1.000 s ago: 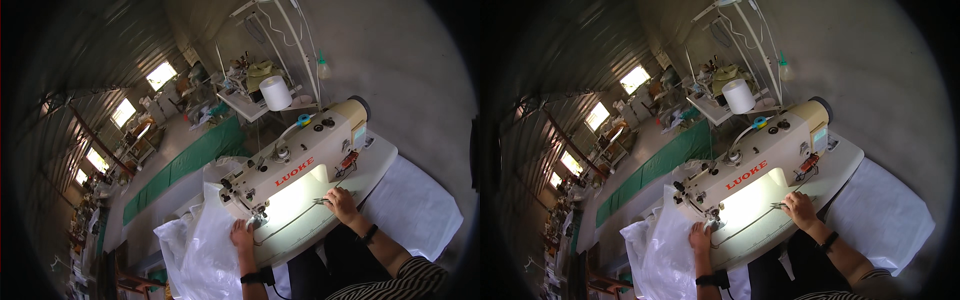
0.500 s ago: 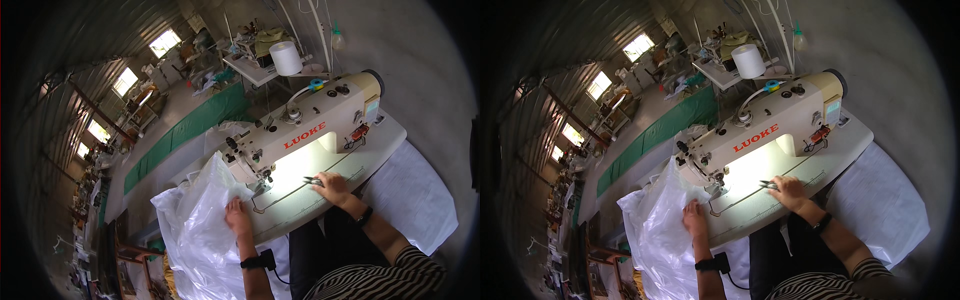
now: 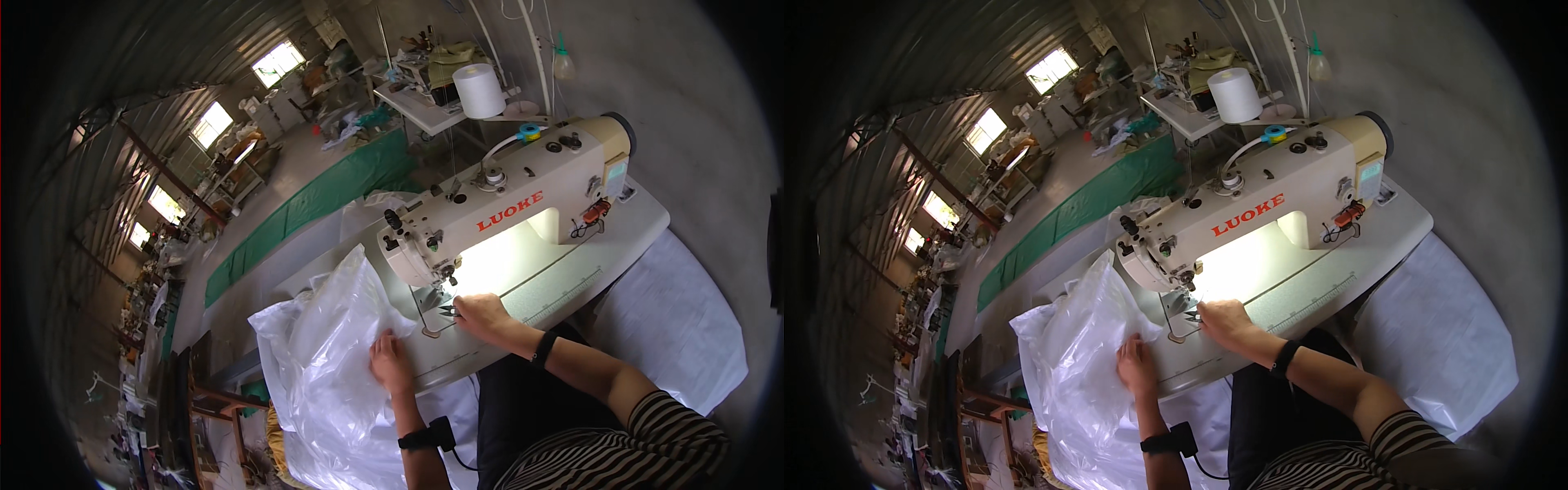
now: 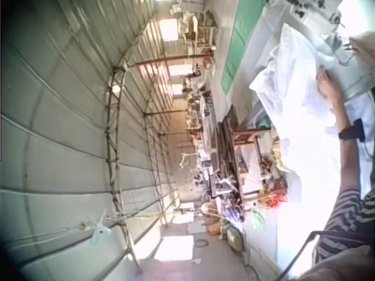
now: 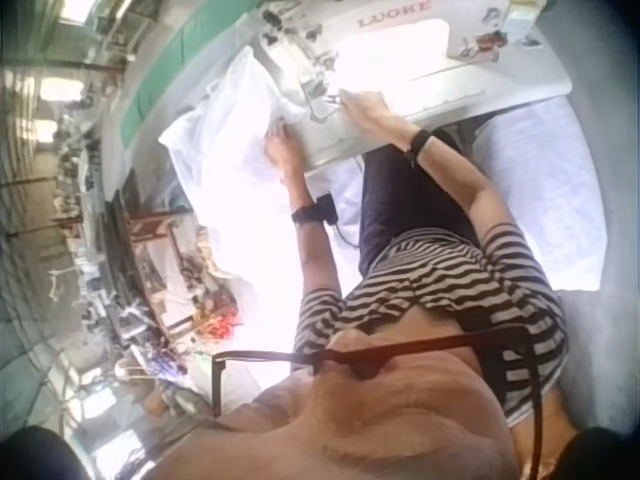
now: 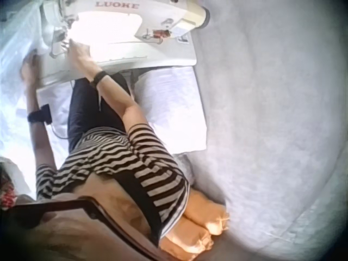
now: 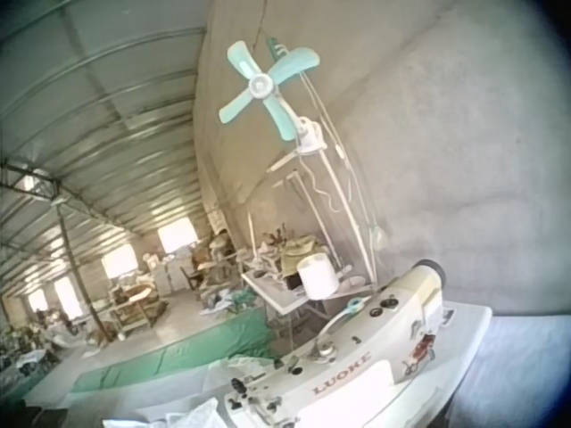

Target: The person is sewing large pieces of white plastic/fabric using an industrial sewing machine.

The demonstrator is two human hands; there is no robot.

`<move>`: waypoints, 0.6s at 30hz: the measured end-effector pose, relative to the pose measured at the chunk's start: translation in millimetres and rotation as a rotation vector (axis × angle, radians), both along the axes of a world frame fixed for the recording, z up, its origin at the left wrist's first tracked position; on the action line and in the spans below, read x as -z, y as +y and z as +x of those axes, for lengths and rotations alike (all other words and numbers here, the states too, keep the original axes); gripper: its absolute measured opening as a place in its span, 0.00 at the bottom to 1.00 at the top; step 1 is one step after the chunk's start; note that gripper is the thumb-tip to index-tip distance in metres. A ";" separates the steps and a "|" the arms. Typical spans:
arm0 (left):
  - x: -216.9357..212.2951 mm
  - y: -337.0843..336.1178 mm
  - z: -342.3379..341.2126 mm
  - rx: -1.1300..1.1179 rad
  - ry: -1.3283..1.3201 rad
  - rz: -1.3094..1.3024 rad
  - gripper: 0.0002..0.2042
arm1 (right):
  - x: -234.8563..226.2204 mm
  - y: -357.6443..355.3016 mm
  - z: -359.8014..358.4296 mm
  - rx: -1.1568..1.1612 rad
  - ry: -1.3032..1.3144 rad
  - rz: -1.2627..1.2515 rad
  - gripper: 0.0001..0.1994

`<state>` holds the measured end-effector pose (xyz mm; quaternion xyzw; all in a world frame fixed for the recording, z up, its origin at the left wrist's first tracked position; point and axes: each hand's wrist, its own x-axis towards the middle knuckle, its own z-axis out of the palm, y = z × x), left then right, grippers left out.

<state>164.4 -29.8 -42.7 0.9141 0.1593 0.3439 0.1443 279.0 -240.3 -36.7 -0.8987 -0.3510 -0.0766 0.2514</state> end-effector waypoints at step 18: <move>6.3 0.8 -7.4 0.094 -0.104 -0.139 0.02 | -14.8 -87.7 12.5 0.276 -0.340 -0.161 0.16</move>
